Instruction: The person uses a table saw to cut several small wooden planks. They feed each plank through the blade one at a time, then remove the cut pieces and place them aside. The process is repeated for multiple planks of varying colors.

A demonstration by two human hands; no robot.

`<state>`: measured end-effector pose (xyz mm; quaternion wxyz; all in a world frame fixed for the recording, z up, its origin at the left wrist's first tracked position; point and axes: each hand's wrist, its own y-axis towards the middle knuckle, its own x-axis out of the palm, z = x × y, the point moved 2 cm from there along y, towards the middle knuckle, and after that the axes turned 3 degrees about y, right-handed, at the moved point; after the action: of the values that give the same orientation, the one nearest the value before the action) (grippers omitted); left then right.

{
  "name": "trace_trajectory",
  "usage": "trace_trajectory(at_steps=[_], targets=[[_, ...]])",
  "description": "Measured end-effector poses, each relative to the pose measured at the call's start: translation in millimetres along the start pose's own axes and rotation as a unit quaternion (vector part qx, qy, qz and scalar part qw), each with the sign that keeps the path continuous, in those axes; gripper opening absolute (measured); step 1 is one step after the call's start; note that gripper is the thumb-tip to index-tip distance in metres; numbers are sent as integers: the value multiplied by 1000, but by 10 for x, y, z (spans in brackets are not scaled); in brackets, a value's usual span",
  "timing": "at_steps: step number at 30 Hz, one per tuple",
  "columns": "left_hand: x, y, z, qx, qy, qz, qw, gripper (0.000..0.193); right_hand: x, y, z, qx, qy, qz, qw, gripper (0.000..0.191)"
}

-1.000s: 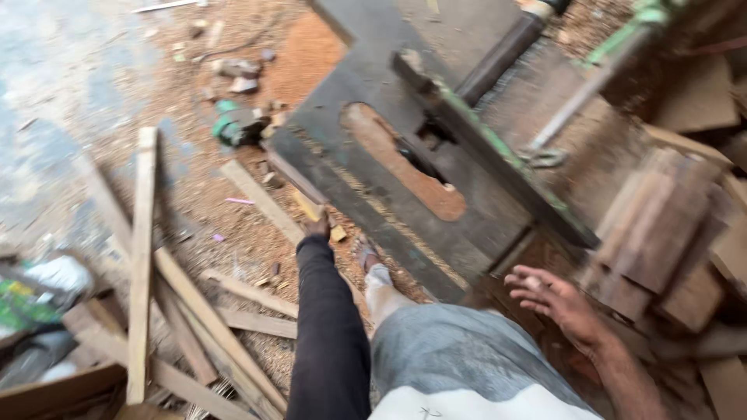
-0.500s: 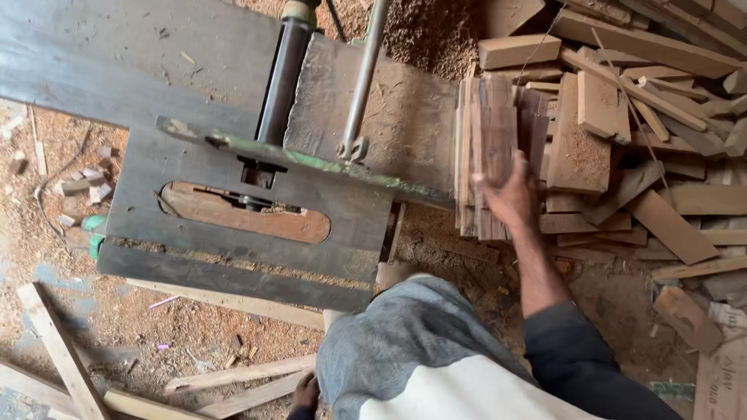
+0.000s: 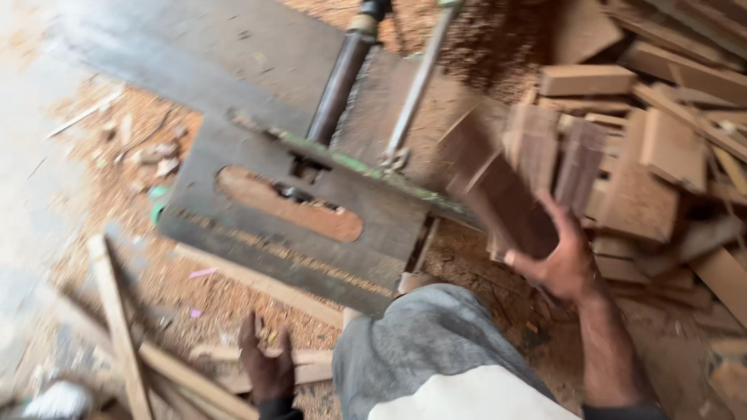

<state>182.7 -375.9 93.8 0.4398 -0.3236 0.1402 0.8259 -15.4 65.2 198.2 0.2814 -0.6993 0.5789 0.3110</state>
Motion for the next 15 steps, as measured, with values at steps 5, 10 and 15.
trace_trajectory(at_steps=[5, 10, 15], targets=[[-38, -108, 581, 298, 166, 59, 938, 108, 836, 93, -679, -269, -58, -196, 941, 97], [272, -134, 344, 245, 312, -54, 916, 110, 1847, 54, -1188, -465, -162, -271, 827, 62], [478, -54, -242, 89, 201, -86, 972, 106, 2557, 249, -1506, -567, -193, -299, 743, 57]])
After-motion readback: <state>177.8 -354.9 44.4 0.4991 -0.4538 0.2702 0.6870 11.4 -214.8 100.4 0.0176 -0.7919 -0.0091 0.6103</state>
